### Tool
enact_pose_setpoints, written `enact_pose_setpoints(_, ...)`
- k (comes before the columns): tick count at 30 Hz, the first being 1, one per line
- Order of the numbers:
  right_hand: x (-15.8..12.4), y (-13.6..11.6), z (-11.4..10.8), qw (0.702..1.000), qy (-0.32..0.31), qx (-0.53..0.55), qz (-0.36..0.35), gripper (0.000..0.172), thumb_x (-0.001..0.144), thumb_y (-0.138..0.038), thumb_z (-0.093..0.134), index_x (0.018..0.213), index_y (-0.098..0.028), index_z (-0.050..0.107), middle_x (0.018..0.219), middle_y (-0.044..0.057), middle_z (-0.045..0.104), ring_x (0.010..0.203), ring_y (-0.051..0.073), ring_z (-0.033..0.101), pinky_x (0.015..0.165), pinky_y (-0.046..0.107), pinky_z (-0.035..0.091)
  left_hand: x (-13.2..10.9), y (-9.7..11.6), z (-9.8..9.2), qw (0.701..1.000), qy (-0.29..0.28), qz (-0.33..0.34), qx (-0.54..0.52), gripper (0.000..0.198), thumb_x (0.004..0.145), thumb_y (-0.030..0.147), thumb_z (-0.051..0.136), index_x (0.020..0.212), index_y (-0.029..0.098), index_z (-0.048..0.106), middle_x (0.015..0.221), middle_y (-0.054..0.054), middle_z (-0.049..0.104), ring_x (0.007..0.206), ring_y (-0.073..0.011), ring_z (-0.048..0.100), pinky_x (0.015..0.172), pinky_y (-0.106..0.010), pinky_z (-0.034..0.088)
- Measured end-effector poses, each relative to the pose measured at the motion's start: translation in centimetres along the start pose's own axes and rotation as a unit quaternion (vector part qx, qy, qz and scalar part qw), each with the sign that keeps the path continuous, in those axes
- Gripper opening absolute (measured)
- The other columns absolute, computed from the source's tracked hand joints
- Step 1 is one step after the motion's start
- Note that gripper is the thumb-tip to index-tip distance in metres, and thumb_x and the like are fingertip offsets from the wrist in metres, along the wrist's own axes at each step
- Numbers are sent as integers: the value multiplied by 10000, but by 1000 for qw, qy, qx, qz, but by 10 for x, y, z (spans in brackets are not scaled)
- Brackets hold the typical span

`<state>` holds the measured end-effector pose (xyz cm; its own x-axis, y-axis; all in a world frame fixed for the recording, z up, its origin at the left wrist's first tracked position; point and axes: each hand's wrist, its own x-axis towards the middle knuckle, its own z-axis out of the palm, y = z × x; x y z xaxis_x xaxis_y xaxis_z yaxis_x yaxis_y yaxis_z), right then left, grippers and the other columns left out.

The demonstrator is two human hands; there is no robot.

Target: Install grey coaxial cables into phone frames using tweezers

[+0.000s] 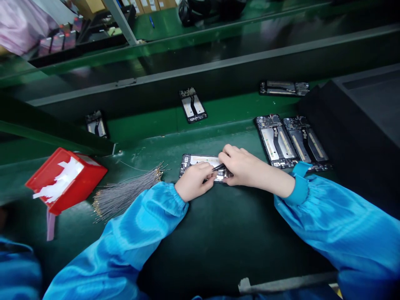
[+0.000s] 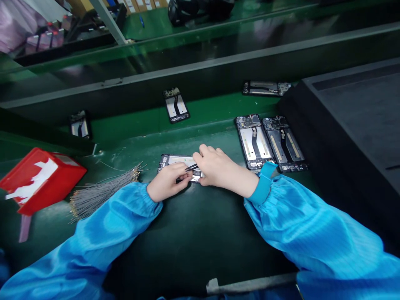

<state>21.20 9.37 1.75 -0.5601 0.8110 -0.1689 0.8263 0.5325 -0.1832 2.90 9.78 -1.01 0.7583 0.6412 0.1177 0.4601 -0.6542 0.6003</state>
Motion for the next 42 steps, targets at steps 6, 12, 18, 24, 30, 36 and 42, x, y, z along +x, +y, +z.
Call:
enact_pose_setpoints(6,6,-6,-10,998,-53,25,31,319,657,-259,650,904,-153,480,955,101,447,804,212,484,637,299,385,-3,-9,-6,995,-51,50,-67,113,777,123,449,718,168,535,679,-5,502,678,-124,471,642,-228,401)
enact_pose_setpoints(12,10,-8,-11,995,-79,19,54,395,614,-278,676,932,-159,475,963,111,451,843,253,500,623,311,391,-5,-8,-5,996,-41,53,-65,113,767,114,460,722,165,550,696,-11,511,690,-127,475,651,-232,403)
enact_pose_setpoints(18,38,17,-14,995,16,97,18,316,703,-334,594,948,-178,469,926,55,497,719,166,504,581,263,380,-4,-8,-4,997,-28,40,-57,75,753,117,476,754,156,540,706,-7,496,675,-118,474,631,-218,409)
enact_pose_setpoints(24,111,32,-19,967,176,14,185,460,794,-442,495,1127,-129,442,1148,161,459,1057,293,397,743,346,397,-12,11,-7,997,-26,49,58,111,798,188,460,865,150,540,854,-61,533,809,-170,481,740,-297,423)
enact_pose_setpoints(30,161,33,-14,946,178,28,268,632,731,-525,553,1116,-32,464,1105,275,481,1028,341,412,693,387,415,-34,49,12,974,-105,28,197,308,807,312,484,1089,190,507,914,-65,529,801,-206,464,678,-334,435)
enact_pose_setpoints(36,159,51,-29,939,192,34,285,542,694,-486,577,1083,-119,490,1021,205,552,977,314,465,672,361,422,-13,38,14,962,-70,-52,257,538,765,417,564,1243,224,409,1056,-99,486,952,-262,445,778,-408,425)
enact_pose_setpoints(42,103,50,-38,939,226,3,259,499,744,-525,475,1080,-156,481,1000,152,550,967,306,468,716,368,417,32,-3,-4,944,20,-130,302,563,787,438,546,1276,198,401,1292,-179,356,1170,-342,331,860,-516,363)
